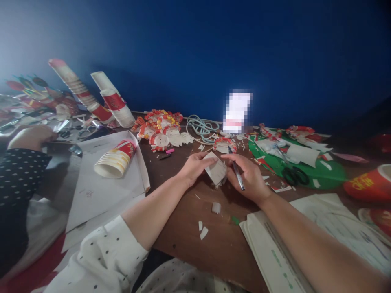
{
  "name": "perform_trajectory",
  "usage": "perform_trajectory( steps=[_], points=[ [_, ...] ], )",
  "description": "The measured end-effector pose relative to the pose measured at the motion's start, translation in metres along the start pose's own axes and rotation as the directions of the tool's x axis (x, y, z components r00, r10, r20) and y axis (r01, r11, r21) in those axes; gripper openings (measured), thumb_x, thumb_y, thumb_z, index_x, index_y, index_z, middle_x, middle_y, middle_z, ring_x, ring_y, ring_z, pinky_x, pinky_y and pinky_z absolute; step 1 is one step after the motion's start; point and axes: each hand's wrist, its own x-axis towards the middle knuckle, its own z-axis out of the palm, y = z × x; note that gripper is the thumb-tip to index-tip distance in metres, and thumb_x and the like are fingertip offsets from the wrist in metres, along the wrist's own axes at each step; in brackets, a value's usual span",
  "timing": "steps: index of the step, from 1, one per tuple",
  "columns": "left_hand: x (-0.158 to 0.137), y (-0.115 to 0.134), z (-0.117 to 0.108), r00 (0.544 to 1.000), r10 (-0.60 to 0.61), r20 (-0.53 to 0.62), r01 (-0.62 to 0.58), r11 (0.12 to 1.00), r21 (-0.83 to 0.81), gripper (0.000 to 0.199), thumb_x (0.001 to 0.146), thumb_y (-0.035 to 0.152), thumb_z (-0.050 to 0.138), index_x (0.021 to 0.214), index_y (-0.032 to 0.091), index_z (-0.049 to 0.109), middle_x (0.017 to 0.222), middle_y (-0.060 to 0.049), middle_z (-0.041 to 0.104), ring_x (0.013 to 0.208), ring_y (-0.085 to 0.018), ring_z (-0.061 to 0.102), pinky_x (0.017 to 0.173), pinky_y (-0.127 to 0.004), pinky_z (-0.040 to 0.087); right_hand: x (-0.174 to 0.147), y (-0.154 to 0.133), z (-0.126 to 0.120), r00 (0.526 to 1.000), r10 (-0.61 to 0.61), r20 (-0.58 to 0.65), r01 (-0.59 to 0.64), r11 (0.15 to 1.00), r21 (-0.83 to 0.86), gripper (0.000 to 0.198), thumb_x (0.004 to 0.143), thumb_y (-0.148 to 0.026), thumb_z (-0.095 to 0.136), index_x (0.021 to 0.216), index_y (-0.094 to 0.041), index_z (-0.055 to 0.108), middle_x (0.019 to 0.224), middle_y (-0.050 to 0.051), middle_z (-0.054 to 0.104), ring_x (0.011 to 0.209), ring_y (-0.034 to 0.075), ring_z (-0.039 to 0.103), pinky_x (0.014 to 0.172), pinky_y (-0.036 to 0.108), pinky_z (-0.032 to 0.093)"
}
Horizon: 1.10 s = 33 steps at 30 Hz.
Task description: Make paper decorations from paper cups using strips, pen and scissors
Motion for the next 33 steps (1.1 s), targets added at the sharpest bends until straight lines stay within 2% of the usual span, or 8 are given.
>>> perform_trajectory(
  steps=[3, 7, 15, 18, 22, 26, 33],
  points=[
    [0.002, -0.004, -0.003, 1.000, -0.001, 0.020, -0.001, 0.996, 0.087, 0.018, 0.067, 0.027, 0.079, 0.078, 0.013, 0.073, 0.068, -0.004, 0.070, 0.058, -0.014, 0.062, 0.060, -0.025, 0.048, 0.001, 0.002, 0.000, 0.998, -0.054, 0.014, 0.054, 0.997, -0.048, 0.032, 0.084, -0.023, 0.059, 0.115, -0.024, 0.064, 0.101, 0.007, 0.073, 0.095, 0.025, 0.069, 0.087, 0.041, 0.053],
    [0.004, -0.009, -0.006, 1.000, -0.014, 0.027, 0.010, 0.993, 0.121, 0.022, 0.066, 0.026, 0.082, 0.083, 0.014, 0.075, 0.078, -0.006, 0.075, 0.066, -0.016, 0.066, 0.066, -0.027, 0.051, 0.001, 0.002, 0.001, 0.999, -0.030, -0.014, 0.029, 0.998, -0.047, 0.032, 0.086, -0.024, 0.058, 0.117, -0.024, 0.065, 0.094, 0.006, 0.072, 0.089, 0.023, 0.068, 0.086, 0.039, 0.053],
    [0.009, -0.009, -0.005, 0.996, -0.016, -0.090, 0.015, 1.000, -0.006, 0.030, 0.066, 0.033, 0.084, 0.085, 0.013, 0.072, 0.080, -0.008, 0.074, 0.064, -0.016, 0.066, 0.061, -0.027, 0.051, 0.002, -0.005, 0.001, 0.966, 0.007, -0.259, -0.030, 0.996, -0.086, 0.038, 0.097, -0.031, 0.047, 0.132, -0.024, 0.061, 0.096, 0.010, 0.065, 0.093, 0.025, 0.061, 0.090, 0.046, 0.051],
    [0.010, -0.009, -0.006, 0.993, -0.010, -0.122, 0.006, 1.000, -0.029, 0.032, 0.066, 0.033, 0.083, 0.087, 0.013, 0.071, 0.079, -0.007, 0.073, 0.061, -0.016, 0.065, 0.058, -0.026, 0.050, 0.000, -0.008, 0.000, 0.969, -0.012, -0.247, -0.005, 0.998, -0.069, 0.036, 0.097, -0.032, 0.048, 0.129, -0.025, 0.064, 0.100, 0.010, 0.066, 0.093, 0.025, 0.062, 0.090, 0.046, 0.052],
    [0.008, -0.009, -0.004, 0.995, -0.009, -0.102, 0.001, 0.997, -0.078, 0.029, 0.068, 0.031, 0.080, 0.088, 0.013, 0.071, 0.080, -0.007, 0.074, 0.065, -0.017, 0.067, 0.060, -0.027, 0.052, -0.002, -0.011, 0.000, 0.978, -0.037, -0.203, 0.029, 0.999, -0.041, 0.029, 0.097, -0.030, 0.049, 0.118, -0.024, 0.068, 0.103, 0.009, 0.070, 0.094, 0.024, 0.065, 0.091, 0.044, 0.052],
    [0.006, -0.009, -0.002, 0.995, -0.007, -0.097, -0.004, 0.994, -0.112, 0.026, 0.068, 0.030, 0.080, 0.084, 0.013, 0.070, 0.075, -0.006, 0.072, 0.061, -0.016, 0.065, 0.061, -0.027, 0.051, -0.002, -0.013, 0.000, 0.976, -0.048, -0.212, 0.030, 0.996, -0.085, 0.022, 0.095, -0.029, 0.052, 0.109, -0.023, 0.069, 0.099, 0.009, 0.073, 0.092, 0.024, 0.067, 0.088, 0.041, 0.053],
    [0.007, -0.010, -0.001, 0.992, 0.013, -0.126, -0.032, 0.989, -0.148, 0.025, 0.066, 0.028, 0.082, 0.079, 0.013, 0.069, 0.070, -0.004, 0.070, 0.059, -0.015, 0.064, 0.065, -0.028, 0.054, -0.004, -0.017, 0.002, 0.980, -0.070, -0.188, 0.045, 0.990, -0.137, 0.019, 0.095, -0.028, 0.053, 0.105, -0.024, 0.069, 0.100, 0.008, 0.074, 0.093, 0.023, 0.069, 0.087, 0.039, 0.053]
  ],
)
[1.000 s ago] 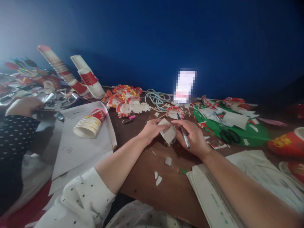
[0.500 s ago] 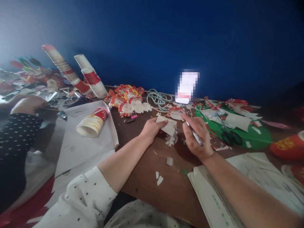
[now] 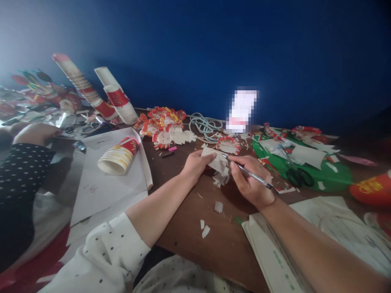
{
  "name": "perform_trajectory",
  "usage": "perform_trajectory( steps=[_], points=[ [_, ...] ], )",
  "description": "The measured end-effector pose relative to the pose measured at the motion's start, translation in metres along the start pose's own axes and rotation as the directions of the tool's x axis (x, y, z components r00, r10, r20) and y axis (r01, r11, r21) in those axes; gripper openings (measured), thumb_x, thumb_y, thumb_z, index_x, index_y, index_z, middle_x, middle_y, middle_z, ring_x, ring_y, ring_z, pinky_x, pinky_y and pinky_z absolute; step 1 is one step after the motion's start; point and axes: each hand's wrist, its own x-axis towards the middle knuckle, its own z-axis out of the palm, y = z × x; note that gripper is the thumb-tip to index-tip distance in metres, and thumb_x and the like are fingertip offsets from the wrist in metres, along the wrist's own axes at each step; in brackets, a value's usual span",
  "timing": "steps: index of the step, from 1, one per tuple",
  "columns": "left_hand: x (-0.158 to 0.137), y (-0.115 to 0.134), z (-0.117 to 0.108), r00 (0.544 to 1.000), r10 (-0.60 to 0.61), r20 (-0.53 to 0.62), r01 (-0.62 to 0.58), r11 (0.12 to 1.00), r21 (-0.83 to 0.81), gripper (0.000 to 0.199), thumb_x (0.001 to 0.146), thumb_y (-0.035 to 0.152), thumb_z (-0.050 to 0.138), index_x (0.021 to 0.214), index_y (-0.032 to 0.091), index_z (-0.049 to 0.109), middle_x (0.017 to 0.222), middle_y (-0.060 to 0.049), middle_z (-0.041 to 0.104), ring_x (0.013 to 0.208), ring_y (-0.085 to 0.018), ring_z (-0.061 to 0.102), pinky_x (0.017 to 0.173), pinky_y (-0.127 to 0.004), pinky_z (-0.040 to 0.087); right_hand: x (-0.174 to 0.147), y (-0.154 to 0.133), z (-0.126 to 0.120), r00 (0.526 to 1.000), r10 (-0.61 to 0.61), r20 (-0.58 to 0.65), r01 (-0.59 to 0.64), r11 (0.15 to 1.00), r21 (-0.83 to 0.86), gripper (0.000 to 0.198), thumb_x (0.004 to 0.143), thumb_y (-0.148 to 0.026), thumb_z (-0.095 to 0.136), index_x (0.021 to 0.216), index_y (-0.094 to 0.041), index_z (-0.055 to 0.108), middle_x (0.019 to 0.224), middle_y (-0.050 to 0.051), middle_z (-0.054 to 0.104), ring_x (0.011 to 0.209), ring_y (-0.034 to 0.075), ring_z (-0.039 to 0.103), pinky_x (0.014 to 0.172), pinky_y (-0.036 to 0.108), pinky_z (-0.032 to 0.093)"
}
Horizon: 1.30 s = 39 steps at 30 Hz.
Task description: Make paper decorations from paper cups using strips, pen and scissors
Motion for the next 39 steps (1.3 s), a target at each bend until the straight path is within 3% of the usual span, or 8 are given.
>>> perform_trajectory(
  steps=[10, 39],
  points=[
    [-0.0027, 0.0009, 0.0019, 1.000, -0.012, -0.013, 0.013, 1.000, 0.017, 0.022, 0.068, 0.029, 0.078, 0.079, 0.013, 0.069, 0.068, -0.004, 0.069, 0.054, -0.015, 0.062, 0.056, -0.028, 0.051, -0.0003, 0.0038, 0.0042, 0.998, -0.058, -0.008, 0.057, 0.997, -0.049, 0.018, 0.095, -0.027, 0.055, 0.105, -0.022, 0.068, 0.099, 0.008, 0.075, 0.091, 0.022, 0.070, 0.085, 0.037, 0.053],
    [-0.0031, -0.0011, 0.0013, 1.000, 0.007, 0.005, -0.007, 1.000, 0.020, 0.021, 0.068, 0.029, 0.078, 0.079, 0.012, 0.071, 0.070, -0.005, 0.070, 0.057, -0.015, 0.062, 0.059, -0.027, 0.050, -0.0002, 0.0062, 0.0062, 0.993, -0.115, -0.016, 0.113, 0.990, -0.084, 0.016, 0.094, -0.021, 0.057, 0.106, -0.018, 0.067, 0.098, 0.009, 0.074, 0.089, 0.021, 0.069, 0.084, 0.034, 0.052]
  ],
)
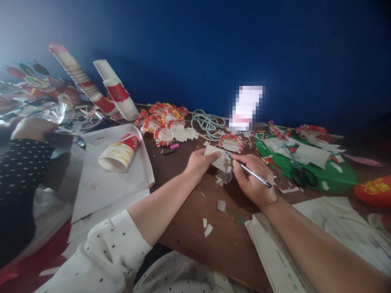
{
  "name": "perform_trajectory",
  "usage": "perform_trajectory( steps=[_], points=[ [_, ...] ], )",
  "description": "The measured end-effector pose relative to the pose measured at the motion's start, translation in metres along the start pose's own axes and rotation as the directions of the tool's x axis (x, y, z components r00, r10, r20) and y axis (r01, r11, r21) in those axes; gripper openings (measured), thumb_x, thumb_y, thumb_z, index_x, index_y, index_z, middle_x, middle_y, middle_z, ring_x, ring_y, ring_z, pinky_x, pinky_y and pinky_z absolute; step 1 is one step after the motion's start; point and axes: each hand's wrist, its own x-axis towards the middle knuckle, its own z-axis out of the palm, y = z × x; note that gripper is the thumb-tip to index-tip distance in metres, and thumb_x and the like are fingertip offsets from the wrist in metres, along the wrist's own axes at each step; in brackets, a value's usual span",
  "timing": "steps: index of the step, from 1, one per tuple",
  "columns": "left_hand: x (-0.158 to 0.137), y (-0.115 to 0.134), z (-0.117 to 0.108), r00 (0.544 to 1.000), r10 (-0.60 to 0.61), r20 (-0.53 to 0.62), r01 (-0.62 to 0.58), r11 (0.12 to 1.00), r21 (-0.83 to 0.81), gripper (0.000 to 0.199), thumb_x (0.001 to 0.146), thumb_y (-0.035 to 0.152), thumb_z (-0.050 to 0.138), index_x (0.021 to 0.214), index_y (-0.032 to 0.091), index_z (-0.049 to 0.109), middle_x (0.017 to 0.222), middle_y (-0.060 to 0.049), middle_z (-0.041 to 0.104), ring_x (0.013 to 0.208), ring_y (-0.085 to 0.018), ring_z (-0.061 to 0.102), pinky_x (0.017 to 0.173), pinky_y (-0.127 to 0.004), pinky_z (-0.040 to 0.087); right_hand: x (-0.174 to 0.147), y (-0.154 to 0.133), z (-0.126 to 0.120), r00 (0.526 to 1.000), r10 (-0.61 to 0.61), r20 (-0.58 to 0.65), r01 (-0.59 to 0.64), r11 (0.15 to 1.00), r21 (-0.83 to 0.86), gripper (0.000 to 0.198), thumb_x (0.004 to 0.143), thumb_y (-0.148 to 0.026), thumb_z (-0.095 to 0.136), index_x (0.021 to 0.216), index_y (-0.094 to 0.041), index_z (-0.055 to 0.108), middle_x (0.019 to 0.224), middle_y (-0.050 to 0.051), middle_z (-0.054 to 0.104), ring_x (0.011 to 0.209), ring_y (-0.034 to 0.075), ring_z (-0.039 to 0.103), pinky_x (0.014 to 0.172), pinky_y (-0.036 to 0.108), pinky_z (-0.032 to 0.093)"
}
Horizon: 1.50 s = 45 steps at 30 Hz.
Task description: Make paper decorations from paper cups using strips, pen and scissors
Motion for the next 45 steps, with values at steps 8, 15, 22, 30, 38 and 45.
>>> perform_trajectory(
  steps=[8, 15, 22, 30, 38, 45],
  points=[
    [0.0018, -0.0017, -0.0007, 1.000, 0.011, -0.011, -0.011, 1.000, 0.003, 0.021, 0.068, 0.029, 0.078, 0.079, 0.012, 0.071, 0.069, -0.005, 0.070, 0.058, -0.015, 0.063, 0.062, -0.028, 0.052, 0.0000, -0.0003, 0.0004, 1.000, 0.000, -0.003, -0.001, 1.000, -0.001, 0.015, 0.093, -0.021, 0.058, 0.104, -0.018, 0.068, 0.097, 0.009, 0.075, 0.089, 0.021, 0.069, 0.083, 0.034, 0.052],
    [0.0011, -0.0009, -0.0008, 1.000, 0.016, 0.001, -0.016, 1.000, -0.003, 0.023, 0.068, 0.030, 0.078, 0.080, 0.012, 0.071, 0.070, -0.005, 0.070, 0.058, -0.015, 0.063, 0.063, -0.028, 0.052, -0.0012, 0.0008, 0.0007, 1.000, 0.012, 0.008, -0.012, 1.000, 0.009, 0.016, 0.094, -0.023, 0.057, 0.105, -0.018, 0.068, 0.097, 0.009, 0.074, 0.089, 0.021, 0.069, 0.084, 0.034, 0.052],
    [0.0013, -0.0013, -0.0011, 1.000, 0.012, -0.006, -0.012, 1.000, 0.010, 0.024, 0.067, 0.031, 0.079, 0.080, 0.012, 0.070, 0.071, -0.006, 0.070, 0.059, -0.015, 0.063, 0.062, -0.029, 0.052, -0.0009, -0.0008, 0.0000, 0.999, 0.040, 0.028, -0.040, 0.999, -0.009, 0.018, 0.095, -0.027, 0.054, 0.104, -0.020, 0.068, 0.097, 0.009, 0.075, 0.090, 0.021, 0.070, 0.084, 0.035, 0.052],
    [0.0019, -0.0018, -0.0015, 1.000, 0.016, -0.002, -0.016, 1.000, 0.003, 0.021, 0.069, 0.029, 0.078, 0.080, 0.012, 0.071, 0.071, -0.006, 0.071, 0.061, -0.016, 0.064, 0.065, -0.029, 0.053, -0.0012, -0.0012, -0.0001, 0.998, 0.054, 0.038, -0.054, 0.998, -0.015, 0.019, 0.095, -0.028, 0.054, 0.103, -0.020, 0.069, 0.097, 0.009, 0.075, 0.089, 0.021, 0.070, 0.084, 0.035, 0.053],
    [0.0026, -0.0014, -0.0013, 1.000, 0.026, 0.011, -0.025, 0.999, -0.026, 0.022, 0.067, 0.028, 0.079, 0.080, 0.011, 0.071, 0.071, -0.006, 0.071, 0.061, -0.015, 0.064, 0.066, -0.029, 0.052, -0.0015, -0.0008, 0.0005, 0.999, 0.025, 0.030, -0.025, 1.000, -0.006, 0.017, 0.094, -0.026, 0.055, 0.103, -0.019, 0.068, 0.095, 0.008, 0.074, 0.087, 0.020, 0.069, 0.083, 0.034, 0.052],
    [0.0053, -0.0040, -0.0034, 1.000, 0.027, -0.015, -0.026, 0.999, 0.023, 0.026, 0.068, 0.031, 0.080, 0.083, 0.012, 0.072, 0.077, -0.007, 0.072, 0.066, -0.017, 0.066, 0.070, -0.031, 0.054, 0.0017, 0.0027, -0.0018, 0.997, 0.076, -0.024, -0.077, 0.997, -0.018, 0.021, 0.096, -0.026, 0.052, 0.110, -0.020, 0.066, 0.099, 0.009, 0.072, 0.092, 0.022, 0.067, 0.088, 0.037, 0.052]
  ],
)
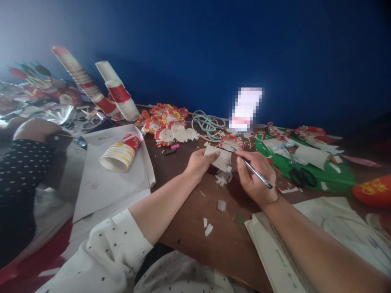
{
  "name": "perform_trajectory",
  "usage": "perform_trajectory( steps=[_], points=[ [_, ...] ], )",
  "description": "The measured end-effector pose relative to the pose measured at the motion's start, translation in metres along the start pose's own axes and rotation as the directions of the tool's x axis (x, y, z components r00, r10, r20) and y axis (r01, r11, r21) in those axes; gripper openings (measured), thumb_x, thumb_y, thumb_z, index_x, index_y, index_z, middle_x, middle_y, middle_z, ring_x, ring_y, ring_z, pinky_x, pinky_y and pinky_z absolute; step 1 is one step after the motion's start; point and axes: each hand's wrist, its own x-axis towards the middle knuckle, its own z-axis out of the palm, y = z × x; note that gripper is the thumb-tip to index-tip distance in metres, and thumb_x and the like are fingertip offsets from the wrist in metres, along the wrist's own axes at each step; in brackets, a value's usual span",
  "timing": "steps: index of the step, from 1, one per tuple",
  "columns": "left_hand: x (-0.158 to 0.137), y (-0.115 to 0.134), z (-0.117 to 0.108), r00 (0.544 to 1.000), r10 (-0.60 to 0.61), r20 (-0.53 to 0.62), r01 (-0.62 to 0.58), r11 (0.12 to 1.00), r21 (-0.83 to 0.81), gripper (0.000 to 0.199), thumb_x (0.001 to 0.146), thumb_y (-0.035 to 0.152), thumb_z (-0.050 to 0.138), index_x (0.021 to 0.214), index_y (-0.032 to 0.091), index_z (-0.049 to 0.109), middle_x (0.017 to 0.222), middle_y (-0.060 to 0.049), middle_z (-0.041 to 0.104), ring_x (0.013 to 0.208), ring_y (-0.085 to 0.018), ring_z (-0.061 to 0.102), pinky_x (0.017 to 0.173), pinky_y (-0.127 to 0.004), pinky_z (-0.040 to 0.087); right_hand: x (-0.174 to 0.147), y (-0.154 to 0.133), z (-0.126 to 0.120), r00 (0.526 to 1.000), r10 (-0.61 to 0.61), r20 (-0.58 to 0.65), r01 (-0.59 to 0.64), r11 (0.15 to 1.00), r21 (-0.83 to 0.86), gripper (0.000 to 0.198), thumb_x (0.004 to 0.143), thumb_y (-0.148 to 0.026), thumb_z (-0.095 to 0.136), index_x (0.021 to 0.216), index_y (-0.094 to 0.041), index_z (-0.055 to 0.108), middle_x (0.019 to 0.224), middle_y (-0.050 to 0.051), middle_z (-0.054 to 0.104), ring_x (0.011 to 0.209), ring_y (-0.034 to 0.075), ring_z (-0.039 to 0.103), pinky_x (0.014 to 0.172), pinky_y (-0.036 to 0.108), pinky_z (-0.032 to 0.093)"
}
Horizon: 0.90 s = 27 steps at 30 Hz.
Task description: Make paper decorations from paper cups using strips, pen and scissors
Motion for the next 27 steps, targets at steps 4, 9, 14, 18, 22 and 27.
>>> perform_trajectory(
  steps=[4, 9, 14, 18, 22, 27],
  points=[
    [-0.001, 0.002, 0.000, 1.000, -0.010, 0.008, 0.010, 1.000, 0.000, 0.023, 0.068, 0.029, 0.078, 0.082, 0.013, 0.072, 0.078, -0.008, 0.073, 0.070, -0.019, 0.068, 0.072, -0.032, 0.055, 0.002, 0.019, -0.002, 0.997, 0.072, -0.019, -0.074, 0.993, -0.093, 0.028, 0.096, -0.027, 0.049, 0.118, -0.022, 0.065, 0.104, 0.010, 0.069, 0.099, 0.024, 0.063, 0.091, 0.040, 0.052],
    [-0.004, 0.006, 0.002, 0.999, -0.041, -0.022, 0.041, 0.999, 0.007, 0.017, 0.065, 0.025, 0.077, 0.075, 0.014, 0.069, 0.074, -0.006, 0.072, 0.063, -0.016, 0.065, 0.068, -0.030, 0.053, 0.004, 0.042, -0.006, 0.960, 0.250, 0.127, -0.178, 0.894, -0.412, 0.038, 0.088, -0.022, 0.050, 0.124, -0.020, 0.064, 0.102, 0.014, 0.064, 0.096, 0.029, 0.061, 0.080, 0.044, 0.052],
    [-0.004, 0.006, 0.002, 0.999, -0.017, -0.030, 0.017, 0.999, 0.028, 0.018, 0.062, 0.022, 0.076, 0.077, 0.014, 0.069, 0.072, -0.005, 0.071, 0.063, -0.016, 0.064, 0.064, -0.027, 0.052, 0.004, 0.041, -0.006, 0.881, 0.409, 0.239, -0.213, 0.793, -0.571, 0.043, 0.083, -0.019, 0.053, 0.125, -0.020, 0.064, 0.106, 0.017, 0.065, 0.093, 0.033, 0.062, 0.076, 0.047, 0.050],
    [-0.002, 0.003, 0.000, 0.999, -0.021, -0.027, 0.022, 0.998, 0.051, 0.023, 0.061, 0.023, 0.075, 0.081, 0.014, 0.069, 0.073, -0.005, 0.071, 0.066, -0.018, 0.065, 0.067, -0.030, 0.053, 0.012, 0.044, -0.014, 0.869, 0.439, 0.231, -0.222, 0.760, -0.610, 0.047, 0.086, -0.019, 0.052, 0.132, -0.018, 0.059, 0.104, 0.020, 0.067, 0.089, 0.034, 0.065, 0.073, 0.046, 0.050],
    [-0.002, 0.003, 0.000, 1.000, 0.003, -0.012, -0.003, 0.997, 0.072, 0.030, 0.059, 0.023, 0.077, 0.086, 0.015, 0.069, 0.081, -0.007, 0.073, 0.073, -0.020, 0.067, 0.072, -0.030, 0.052, 0.030, 0.068, -0.049, 0.798, 0.542, 0.264, -0.248, 0.694, -0.676, 0.034, 0.085, -0.031, 0.057, 0.116, -0.024, 0.068, 0.091, 0.014, 0.072, 0.071, 0.028, 0.067, 0.064, 0.041, 0.049],
    [-0.004, 0.005, 0.001, 0.999, 0.006, -0.033, -0.002, 0.994, 0.113, 0.037, 0.058, 0.023, 0.077, 0.092, 0.016, 0.067, 0.086, -0.006, 0.072, 0.075, -0.018, 0.067, 0.071, -0.027, 0.050, 0.043, 0.096, -0.102, 0.558, 0.745, 0.364, -0.245, 0.568, -0.786, 0.024, 0.075, -0.036, 0.066, 0.092, -0.022, 0.074, 0.098, 0.016, 0.074, 0.086, 0.036, 0.069, 0.070, 0.046, 0.049]
  ],
)
